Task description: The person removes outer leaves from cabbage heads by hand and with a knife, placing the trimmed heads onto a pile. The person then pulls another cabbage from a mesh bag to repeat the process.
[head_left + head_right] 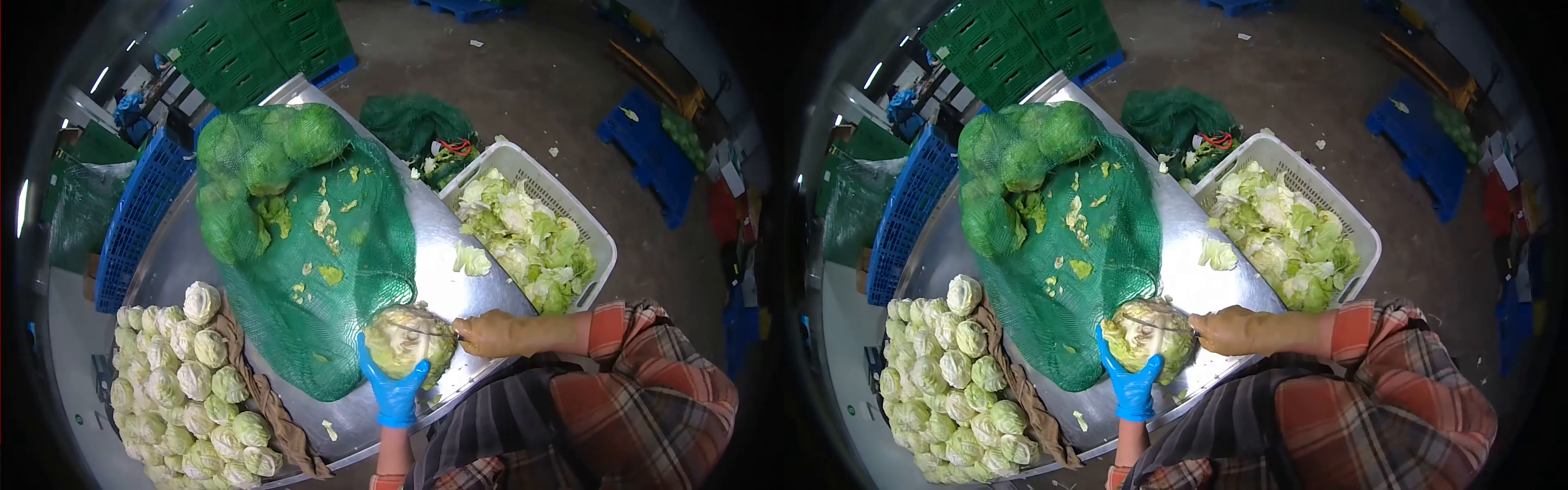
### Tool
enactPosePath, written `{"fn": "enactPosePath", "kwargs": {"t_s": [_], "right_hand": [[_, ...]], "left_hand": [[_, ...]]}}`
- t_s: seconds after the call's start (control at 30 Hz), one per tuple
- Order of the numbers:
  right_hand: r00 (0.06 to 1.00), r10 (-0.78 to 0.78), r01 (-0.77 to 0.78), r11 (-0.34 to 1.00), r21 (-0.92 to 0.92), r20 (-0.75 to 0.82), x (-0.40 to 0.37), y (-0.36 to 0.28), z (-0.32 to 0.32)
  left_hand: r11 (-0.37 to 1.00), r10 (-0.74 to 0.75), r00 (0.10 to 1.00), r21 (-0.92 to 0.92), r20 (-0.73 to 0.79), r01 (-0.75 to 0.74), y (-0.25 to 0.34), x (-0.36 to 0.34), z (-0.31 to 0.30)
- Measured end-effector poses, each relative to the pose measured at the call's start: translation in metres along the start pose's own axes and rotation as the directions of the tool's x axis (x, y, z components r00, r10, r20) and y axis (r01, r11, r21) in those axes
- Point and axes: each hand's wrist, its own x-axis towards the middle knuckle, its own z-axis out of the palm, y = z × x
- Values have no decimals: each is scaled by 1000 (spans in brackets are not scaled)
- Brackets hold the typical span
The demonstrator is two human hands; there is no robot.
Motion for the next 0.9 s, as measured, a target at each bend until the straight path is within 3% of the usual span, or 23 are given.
{"fn": "enactPosePath", "kwargs": {"t_s": [0.17,0.27,0.37,0.4,0.47,0.5,0.6,0.63,0.67,0.7,0.73,0.77,0.8,0.87,0.9], "right_hand": [[994,62,-62,998,1,93,24,3,-13],[978,166,-170,985,21,129,30,1,-25],[953,231,-255,962,103,196,26,-21,-60],[945,236,-270,953,137,227,24,-26,-66],[950,256,-280,952,125,179,32,-21,-48],[954,261,-279,953,119,147,40,-16,-40],[949,285,-306,937,170,137,45,-2,-31],[872,459,-489,791,367,171,31,-19,-50],[901,417,-433,852,295,119,27,-11,-46],[927,367,-374,900,222,73,28,6,-33],[950,312,-313,938,147,31,31,20,-18],[976,210,-208,978,31,-53,36,33,-3],[973,229,-229,972,48,-8,41,39,1],[962,256,-264,961,86,95,47,39,4],[927,245,-320,911,261,283,44,36,-4]], "left_hand": [[998,-63,997,-29,-51,61,-7,3,1],[979,16,997,202,-75,-1,-9,11,9],[864,76,997,499,3,-67,6,28,10],[961,-47,999,273,-20,50,6,32,5],[941,-271,962,-204,16,269,7,42,-6],[949,-239,971,-207,20,238,7,42,-7],[988,-106,993,-117,-43,100,10,40,15],[997,-73,992,-10,-100,72,4,37,24],[954,26,994,299,-106,7,6,32,37],[812,125,989,582,-84,-53,19,27,54],[580,218,975,808,-34,-101,29,25,61],[595,191,980,800,-58,-68,27,25,62],[621,215,975,777,-45,-101,22,24,59],[662,257,966,733,-26,-157,10,22,41],[780,204,979,602,14,-172,6,23,32]]}}
